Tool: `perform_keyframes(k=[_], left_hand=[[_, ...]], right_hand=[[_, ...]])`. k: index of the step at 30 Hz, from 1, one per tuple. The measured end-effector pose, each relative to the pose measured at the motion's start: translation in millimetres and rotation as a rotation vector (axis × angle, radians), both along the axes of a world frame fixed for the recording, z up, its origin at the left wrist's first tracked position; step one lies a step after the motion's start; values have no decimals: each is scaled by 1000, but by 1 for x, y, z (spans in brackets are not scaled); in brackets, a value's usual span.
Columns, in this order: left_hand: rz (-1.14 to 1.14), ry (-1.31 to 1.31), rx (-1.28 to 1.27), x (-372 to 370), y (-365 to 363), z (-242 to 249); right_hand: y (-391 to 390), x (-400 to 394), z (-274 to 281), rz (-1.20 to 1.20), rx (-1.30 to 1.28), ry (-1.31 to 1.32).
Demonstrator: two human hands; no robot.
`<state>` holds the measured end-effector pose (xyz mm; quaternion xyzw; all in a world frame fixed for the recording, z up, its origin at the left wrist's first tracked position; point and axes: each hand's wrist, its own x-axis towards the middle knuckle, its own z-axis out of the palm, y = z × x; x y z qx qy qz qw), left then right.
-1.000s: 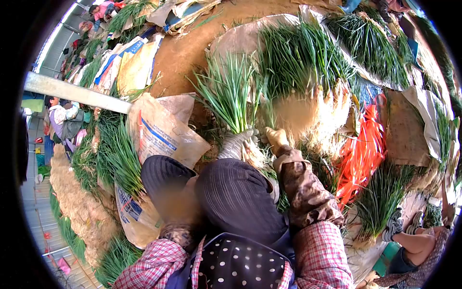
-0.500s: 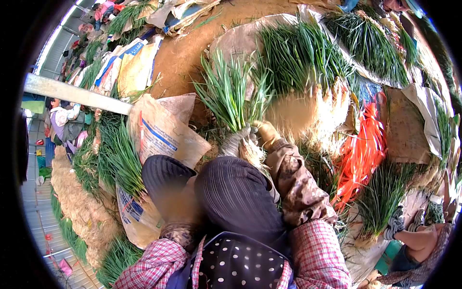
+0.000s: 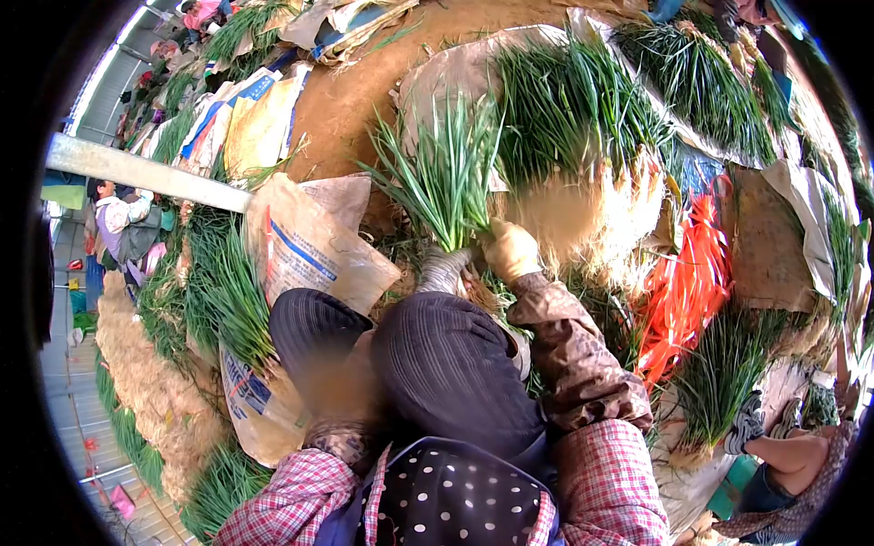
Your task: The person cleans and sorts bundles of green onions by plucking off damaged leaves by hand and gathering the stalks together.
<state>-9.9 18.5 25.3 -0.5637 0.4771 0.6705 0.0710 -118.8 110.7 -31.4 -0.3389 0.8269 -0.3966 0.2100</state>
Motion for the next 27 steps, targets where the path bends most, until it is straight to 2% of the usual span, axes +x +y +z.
perform_keyframes(k=[1,2,5,6,7,9,10,11,12,13,14,15,16,17,21,22,23,24,25,26,27], left_hand=[[-11,-18,13,-1,0,-3],[-21,-35,25,-2,1,-4],[219,322,199,12,16,13],[223,330,191,12,20,35],[221,375,158,12,18,36],[213,458,93,15,13,37],[311,703,194,20,7,34],[308,732,313,20,-6,16],[302,777,299,21,-14,23],[297,822,287,21,-18,28],[352,895,288,22,-21,14],[379,985,203,21,-14,33],[361,925,202,22,-15,29],[344,867,200,24,-15,23],[423,745,350,21,1,13],[433,695,396,20,4,12],[441,647,438,18,7,10],[427,683,518,18,9,-5],[414,655,510,18,11,-13],[426,647,515,19,14,-16],[438,637,519,19,16,-17]], right_hand=[[6,10,59,49,197,214],[7,9,58,25,234,217],[19,2,35,-103,281,145],[29,-6,11,-182,254,69],[37,-15,-2,-261,223,-6],[65,-3,2,-177,211,90],[88,2,-12,-164,247,111],[118,9,-15,-92,220,179],[152,17,-27,-35,288,221],[187,28,-29,11,414,246],[227,41,-37,54,511,227],[258,51,-38,300,986,150],[294,61,-43,699,1271,71],[331,79,-51,845,1480,-58],[309,76,-23,874,1485,-159],[280,64,-16,792,1346,72],[246,48,-19,695,1217,176],[213,36,-25,363,906,267],[167,23,2,223,612,271],[129,7,6,147,482,224],[90,0,33,73,539,233]])
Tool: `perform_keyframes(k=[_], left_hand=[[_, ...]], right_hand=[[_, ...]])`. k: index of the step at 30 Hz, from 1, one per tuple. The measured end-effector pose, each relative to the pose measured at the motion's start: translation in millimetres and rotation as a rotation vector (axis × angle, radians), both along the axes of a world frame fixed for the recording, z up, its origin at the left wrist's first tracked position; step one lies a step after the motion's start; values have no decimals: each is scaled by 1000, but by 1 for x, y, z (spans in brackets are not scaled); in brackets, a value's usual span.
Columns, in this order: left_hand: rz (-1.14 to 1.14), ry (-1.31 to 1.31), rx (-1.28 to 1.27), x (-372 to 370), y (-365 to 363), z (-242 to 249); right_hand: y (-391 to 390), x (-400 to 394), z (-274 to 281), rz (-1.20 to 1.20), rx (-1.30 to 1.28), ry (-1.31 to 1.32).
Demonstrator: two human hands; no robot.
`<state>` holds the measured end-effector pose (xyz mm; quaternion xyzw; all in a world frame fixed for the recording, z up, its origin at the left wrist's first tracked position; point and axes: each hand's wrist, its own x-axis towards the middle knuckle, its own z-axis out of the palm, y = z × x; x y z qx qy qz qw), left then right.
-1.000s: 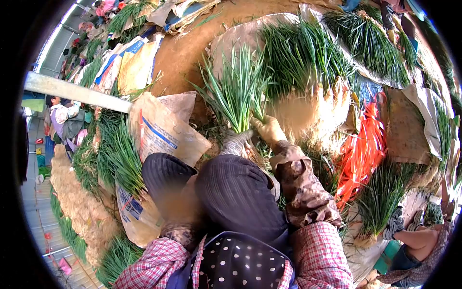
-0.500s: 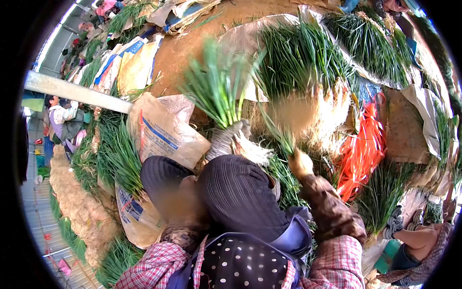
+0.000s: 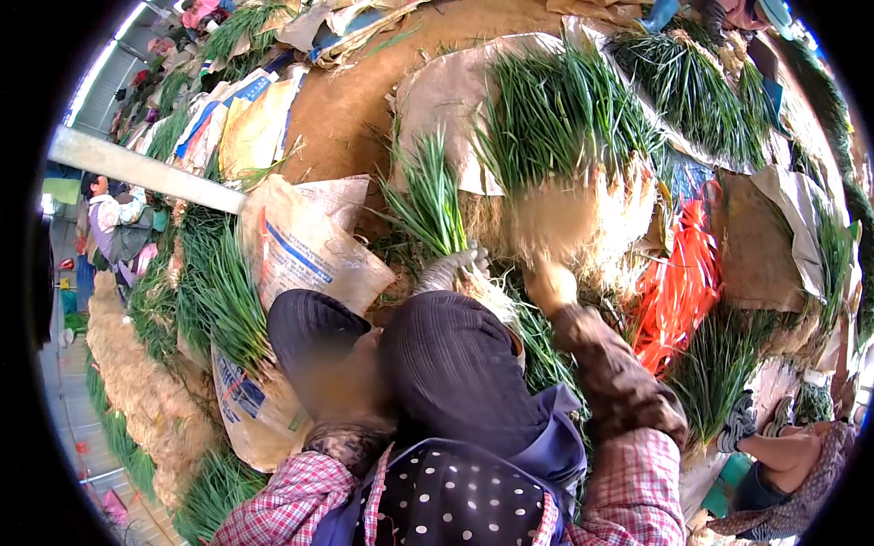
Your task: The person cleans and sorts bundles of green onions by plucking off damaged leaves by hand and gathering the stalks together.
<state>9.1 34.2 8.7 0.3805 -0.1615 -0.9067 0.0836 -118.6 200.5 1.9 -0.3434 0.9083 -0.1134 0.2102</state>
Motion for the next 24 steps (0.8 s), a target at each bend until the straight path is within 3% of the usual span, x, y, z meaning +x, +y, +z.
perform_keyframes(k=[2,5,8,9,11,13,14,16,21,23,24], left_hand=[[1,-38,-36,1,2,14],[-49,-92,-136,3,2,36],[-43,-45,-95,4,-1,20],[-41,-76,-83,3,-2,23],[-67,-113,-143,4,-5,10],[-60,-151,-166,2,-5,9],[-42,-172,-160,0,-3,9],[-52,-173,-193,-1,-2,13],[-137,-230,-234,-2,-8,-1],[-149,-280,-248,-4,-8,9],[-156,-281,-263,-5,-8,14]], right_hand=[[-66,-27,-14,-186,201,-20],[-104,-45,-16,-226,250,65],[-108,-41,7,-297,206,-24],[-88,-45,-23,-290,-103,6],[-67,-48,-26,-480,-602,-586],[-57,-47,-15,-573,-859,-794],[-54,-50,-22,-545,-871,-744],[-64,-53,-24,-544,-759,-638],[-122,-65,-32,-397,-162,-286],[-139,-73,-12,-424,73,-146],[-135,-81,-48,-278,23,111]])
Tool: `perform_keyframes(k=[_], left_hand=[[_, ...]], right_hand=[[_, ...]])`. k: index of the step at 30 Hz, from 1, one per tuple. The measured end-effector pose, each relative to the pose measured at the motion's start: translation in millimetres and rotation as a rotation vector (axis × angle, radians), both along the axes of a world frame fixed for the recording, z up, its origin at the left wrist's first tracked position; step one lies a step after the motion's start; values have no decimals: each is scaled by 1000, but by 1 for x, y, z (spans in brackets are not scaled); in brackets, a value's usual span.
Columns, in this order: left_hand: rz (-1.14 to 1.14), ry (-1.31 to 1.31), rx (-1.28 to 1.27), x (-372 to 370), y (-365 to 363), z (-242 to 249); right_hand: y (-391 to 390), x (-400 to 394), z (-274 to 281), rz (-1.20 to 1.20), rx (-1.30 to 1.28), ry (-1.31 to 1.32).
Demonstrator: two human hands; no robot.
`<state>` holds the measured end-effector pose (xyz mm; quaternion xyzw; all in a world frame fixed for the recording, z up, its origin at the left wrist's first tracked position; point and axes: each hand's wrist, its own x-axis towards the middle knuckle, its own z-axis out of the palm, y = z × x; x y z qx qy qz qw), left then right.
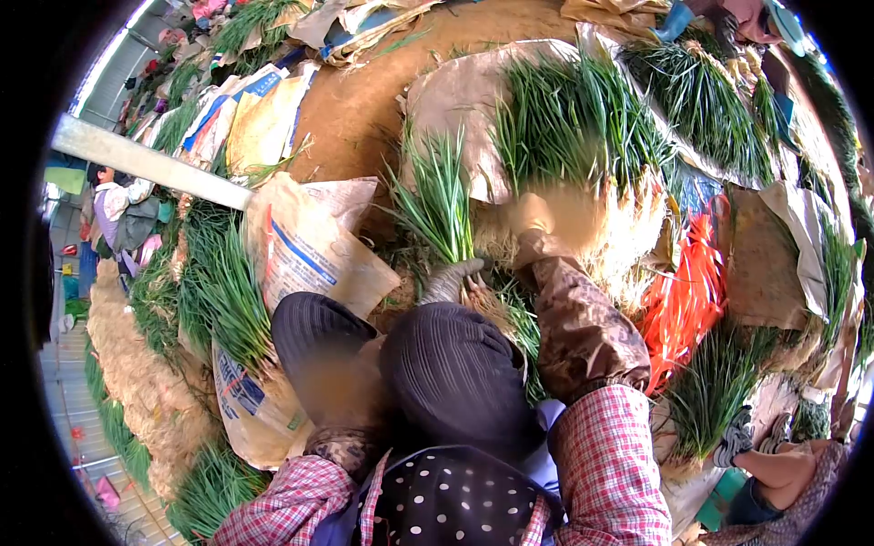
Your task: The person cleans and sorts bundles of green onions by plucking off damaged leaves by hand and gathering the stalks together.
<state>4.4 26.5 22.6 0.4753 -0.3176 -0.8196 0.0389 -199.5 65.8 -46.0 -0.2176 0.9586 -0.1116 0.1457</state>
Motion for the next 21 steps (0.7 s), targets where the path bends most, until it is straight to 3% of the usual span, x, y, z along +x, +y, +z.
perform_keyframes(k=[2,5,7,8,10,12,15,19,21], left_hand=[[-14,-1,-23,0,0,4],[-126,-15,-84,1,-2,6],[-192,-26,-116,-1,0,-1],[-222,-53,-152,-5,0,-11],[-281,-106,-230,-13,-1,-19],[-277,-90,-168,-9,0,-15],[-256,-98,-140,-6,1,2],[-186,-257,-152,-10,-1,12],[-165,-293,-153,-14,-2,10]], right_hand=[[4,-7,-5,35,-30,-61],[12,19,47,-74,-55,-503],[37,50,51,-153,-434,-681],[46,63,47,-213,-558,-710],[57,74,71,17,-485,-588],[55,69,49,30,-650,-675],[44,61,37,-272,-836,-998],[39,70,42,-329,-942,-970],[45,74,37,-314,-833,-754]])
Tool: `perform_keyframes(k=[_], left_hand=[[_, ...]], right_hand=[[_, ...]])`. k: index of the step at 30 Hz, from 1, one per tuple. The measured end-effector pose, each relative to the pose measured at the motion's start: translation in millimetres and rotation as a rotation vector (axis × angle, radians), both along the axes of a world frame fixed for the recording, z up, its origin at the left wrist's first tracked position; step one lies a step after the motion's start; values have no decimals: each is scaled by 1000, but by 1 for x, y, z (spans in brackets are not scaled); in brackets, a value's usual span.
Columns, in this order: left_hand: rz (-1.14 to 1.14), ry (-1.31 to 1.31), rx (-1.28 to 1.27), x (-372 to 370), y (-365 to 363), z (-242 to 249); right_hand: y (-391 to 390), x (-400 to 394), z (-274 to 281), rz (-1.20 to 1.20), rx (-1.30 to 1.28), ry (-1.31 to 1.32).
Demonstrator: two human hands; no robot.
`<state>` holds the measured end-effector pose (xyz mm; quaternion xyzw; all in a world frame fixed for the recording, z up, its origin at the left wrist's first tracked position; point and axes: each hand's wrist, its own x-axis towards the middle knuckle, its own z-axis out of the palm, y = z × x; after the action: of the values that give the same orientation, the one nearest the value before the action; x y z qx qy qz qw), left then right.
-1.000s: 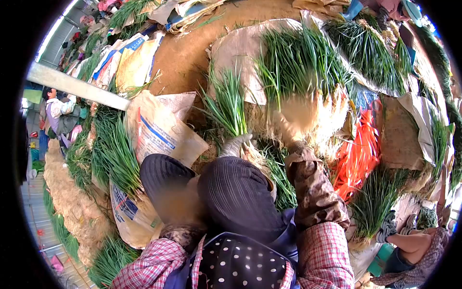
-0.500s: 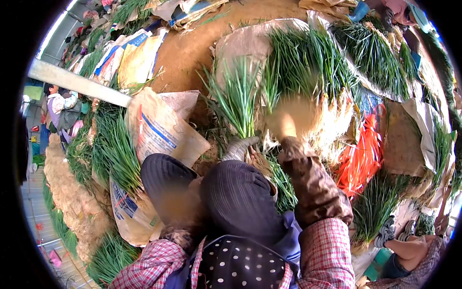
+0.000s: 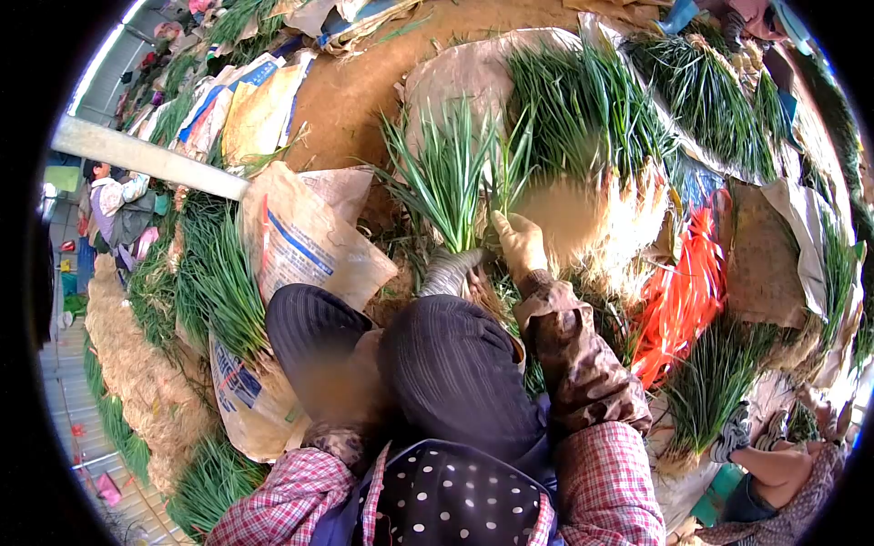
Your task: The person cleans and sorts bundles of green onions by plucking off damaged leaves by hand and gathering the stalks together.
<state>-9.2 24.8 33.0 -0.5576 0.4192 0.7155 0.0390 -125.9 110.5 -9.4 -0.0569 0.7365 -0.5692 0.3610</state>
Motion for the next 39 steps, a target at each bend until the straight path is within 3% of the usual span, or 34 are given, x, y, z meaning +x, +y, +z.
perform_keyframes(k=[2,5,6,9,12,13,17,18,19,21,24,26,27,29,30,34,37,38,39], left_hand=[[56,153,29,7,0,-5],[93,229,53,11,2,-8],[102,228,54,12,3,-8],[123,303,98,17,4,-6],[157,356,168,18,6,8],[170,365,195,17,7,12],[63,454,180,23,5,9],[81,387,140,19,6,5],[98,320,98,15,7,-2],[135,180,10,11,7,-5],[134,186,87,18,2,7],[147,213,129,19,-1,3],[174,237,167,18,2,3],[232,288,237,19,6,4],[184,277,119,19,4,3],[39,60,129,15,-3,3],[-177,-61,10,15,-5,4],[-154,-59,50,15,-6,-4],[-129,-56,89,14,-7,-12]], right_hand=[[8,9,-4,-27,100,200],[18,21,26,125,92,279],[16,28,21,69,-25,310],[27,23,22,242,100,286],[45,-7,-80,-253,-403,-484],[41,-1,-13,-188,43,-159],[31,6,17,37,-264,-344],[20,9,21,-8,-215,-342],[16,6,17,55,-142,-205],[6,7,17,122,-115,-186],[5,18,18,169,-83,126],[11,21,-18,229,-34,366],[13,24,14,260,68,243],[14,22,3,143,-59,-4],[9,24,-1,80,-30,103],[6,23,11,190,60,175],[3,31,7,214,-22,527],[17,30,14,309,88,834],[18,33,35,475,343,948]])
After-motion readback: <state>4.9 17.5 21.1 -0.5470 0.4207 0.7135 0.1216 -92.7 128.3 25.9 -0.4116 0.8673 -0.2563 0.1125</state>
